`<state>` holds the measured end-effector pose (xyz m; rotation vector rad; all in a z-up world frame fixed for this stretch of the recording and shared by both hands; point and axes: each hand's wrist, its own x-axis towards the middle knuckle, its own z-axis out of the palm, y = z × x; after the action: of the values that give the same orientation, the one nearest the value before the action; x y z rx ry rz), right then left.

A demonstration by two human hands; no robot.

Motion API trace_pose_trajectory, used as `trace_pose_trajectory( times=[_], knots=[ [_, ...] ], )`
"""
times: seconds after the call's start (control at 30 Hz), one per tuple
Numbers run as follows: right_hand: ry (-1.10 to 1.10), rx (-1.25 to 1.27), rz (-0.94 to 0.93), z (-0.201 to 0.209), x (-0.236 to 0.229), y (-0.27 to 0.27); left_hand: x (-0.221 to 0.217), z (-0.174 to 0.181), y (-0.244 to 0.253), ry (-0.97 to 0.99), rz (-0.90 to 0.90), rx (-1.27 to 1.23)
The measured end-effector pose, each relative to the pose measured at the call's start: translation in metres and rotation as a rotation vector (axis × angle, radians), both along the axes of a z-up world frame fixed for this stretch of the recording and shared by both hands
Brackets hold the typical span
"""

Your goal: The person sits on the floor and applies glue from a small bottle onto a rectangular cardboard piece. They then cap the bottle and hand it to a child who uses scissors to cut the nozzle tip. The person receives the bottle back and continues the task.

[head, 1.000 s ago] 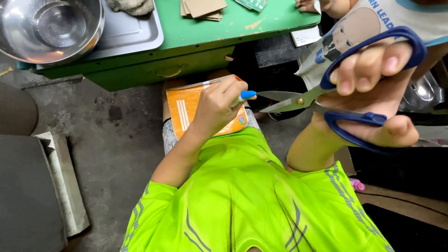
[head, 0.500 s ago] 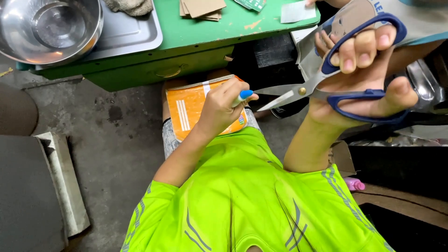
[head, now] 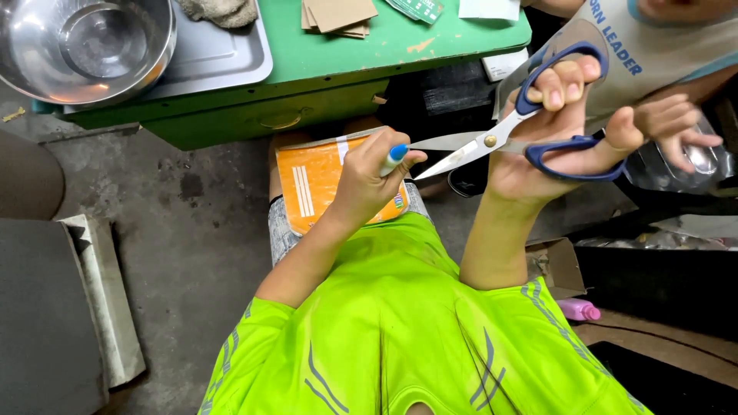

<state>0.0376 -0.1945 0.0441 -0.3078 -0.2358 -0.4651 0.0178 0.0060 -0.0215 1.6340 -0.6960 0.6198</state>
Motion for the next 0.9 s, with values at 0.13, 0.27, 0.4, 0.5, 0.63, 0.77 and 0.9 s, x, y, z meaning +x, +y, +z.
trace_pose_trajectory(
  times=[0.13,0.27,0.4,0.5,0.63,0.77,0.9],
  knots=[
    [-0.102,-0.056,0.318,-0.002,-0.009,0.014,-0.001,0.001,-0.001,0.017,-0.012,-0.101],
    [-0.132,0.192,0.629,-0.007,-0.009,0.012,-0.002,0.009,0.002,-0.068,-0.006,-0.078],
    [-0.253,0.163,0.444,-0.003,-0.008,-0.006,0.0,0.017,0.007,-0.185,-0.036,-0.153],
    [-0.243,-0.08,0.105,-0.009,-0.013,-0.021,-0.001,0.015,0.007,-0.202,-0.042,-0.152],
    [-0.18,-0.152,0.19,-0.007,-0.026,-0.025,-0.001,0.012,0.007,-0.201,-0.058,-0.16],
    [-0.175,-0.121,0.224,-0.007,-0.026,-0.02,-0.003,0.013,0.009,-0.198,-0.067,-0.157],
    [-0.247,-0.218,0.198,0.003,-0.028,-0.007,-0.003,0.013,0.011,-0.213,-0.067,-0.155]
  ],
)
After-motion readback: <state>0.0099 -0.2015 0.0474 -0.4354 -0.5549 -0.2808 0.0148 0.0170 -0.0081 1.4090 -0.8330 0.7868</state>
